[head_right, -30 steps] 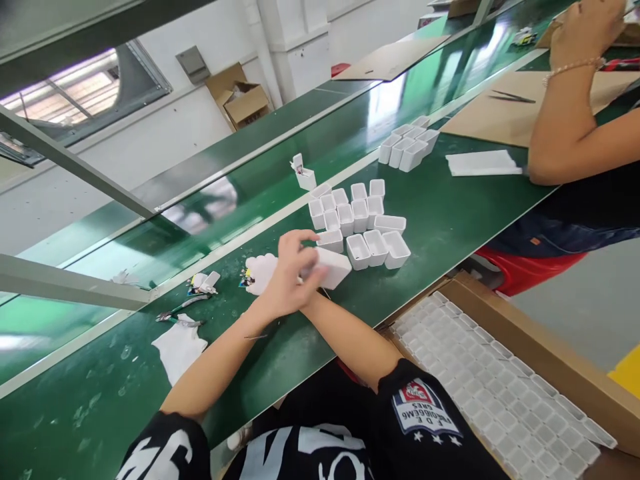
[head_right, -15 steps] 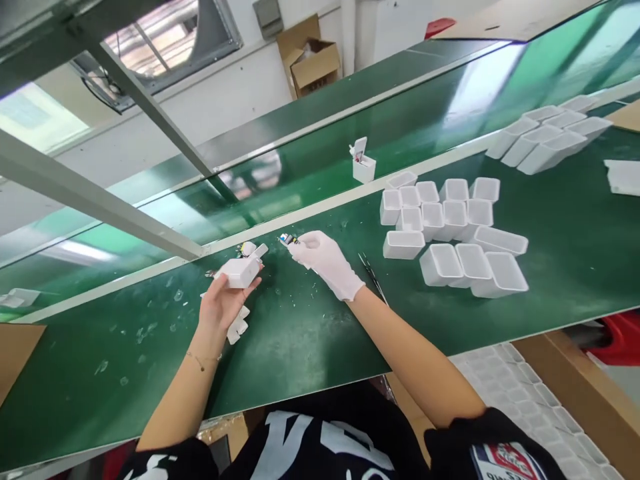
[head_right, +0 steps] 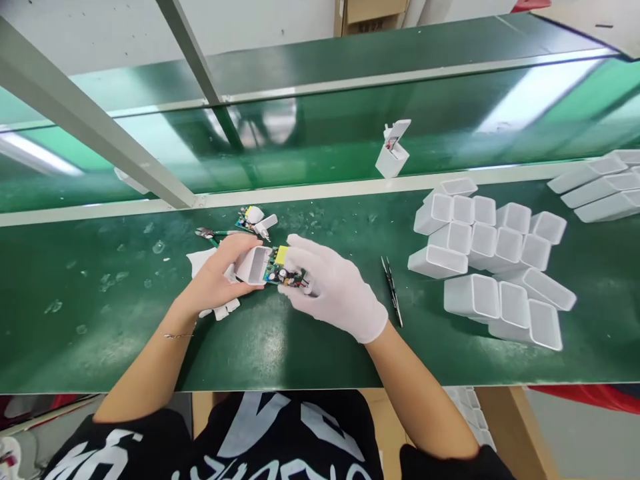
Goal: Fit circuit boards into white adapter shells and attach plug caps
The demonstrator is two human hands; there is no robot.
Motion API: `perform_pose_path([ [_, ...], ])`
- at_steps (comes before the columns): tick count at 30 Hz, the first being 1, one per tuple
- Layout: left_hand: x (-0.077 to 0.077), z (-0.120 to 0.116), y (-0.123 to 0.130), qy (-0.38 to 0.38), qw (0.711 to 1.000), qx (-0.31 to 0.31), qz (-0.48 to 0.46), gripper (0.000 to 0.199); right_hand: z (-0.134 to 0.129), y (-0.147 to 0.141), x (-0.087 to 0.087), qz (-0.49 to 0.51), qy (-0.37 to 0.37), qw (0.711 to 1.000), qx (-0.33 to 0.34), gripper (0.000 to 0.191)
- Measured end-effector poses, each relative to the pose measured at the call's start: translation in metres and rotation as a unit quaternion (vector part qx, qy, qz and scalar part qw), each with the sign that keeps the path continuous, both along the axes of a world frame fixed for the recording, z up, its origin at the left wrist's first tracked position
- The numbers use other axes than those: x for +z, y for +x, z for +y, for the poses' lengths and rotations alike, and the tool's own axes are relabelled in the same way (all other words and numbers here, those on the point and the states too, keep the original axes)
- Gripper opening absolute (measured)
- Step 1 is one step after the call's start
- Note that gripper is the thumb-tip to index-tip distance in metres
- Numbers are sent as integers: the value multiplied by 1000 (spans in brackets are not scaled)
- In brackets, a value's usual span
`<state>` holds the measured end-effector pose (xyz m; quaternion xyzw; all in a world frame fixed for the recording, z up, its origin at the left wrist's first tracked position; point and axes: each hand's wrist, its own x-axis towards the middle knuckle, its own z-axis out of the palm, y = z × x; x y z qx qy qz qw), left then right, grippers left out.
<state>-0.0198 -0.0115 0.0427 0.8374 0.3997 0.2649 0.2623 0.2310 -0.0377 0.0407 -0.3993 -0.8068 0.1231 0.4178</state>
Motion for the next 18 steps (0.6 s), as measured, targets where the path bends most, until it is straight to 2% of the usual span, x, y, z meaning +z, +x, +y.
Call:
perform_pose_path([
  [2, 0, 1, 0, 32, 999, -27, -4, 55, -2, -1, 2, -40, 67, 997, 3, 37],
  [4, 1, 1, 1, 54, 998, -40, -4, 53, -4, -3, 5, -73, 97, 993, 5, 37],
  [12, 9, -2, 7, 51, 998, -36, 1, 50, -7, -8, 6, -96, 124, 987, 20, 43],
  [18, 9, -2, 8, 45, 998, -36, 7, 49, -5, -8, 6, -118, 129, 984, 32, 34],
])
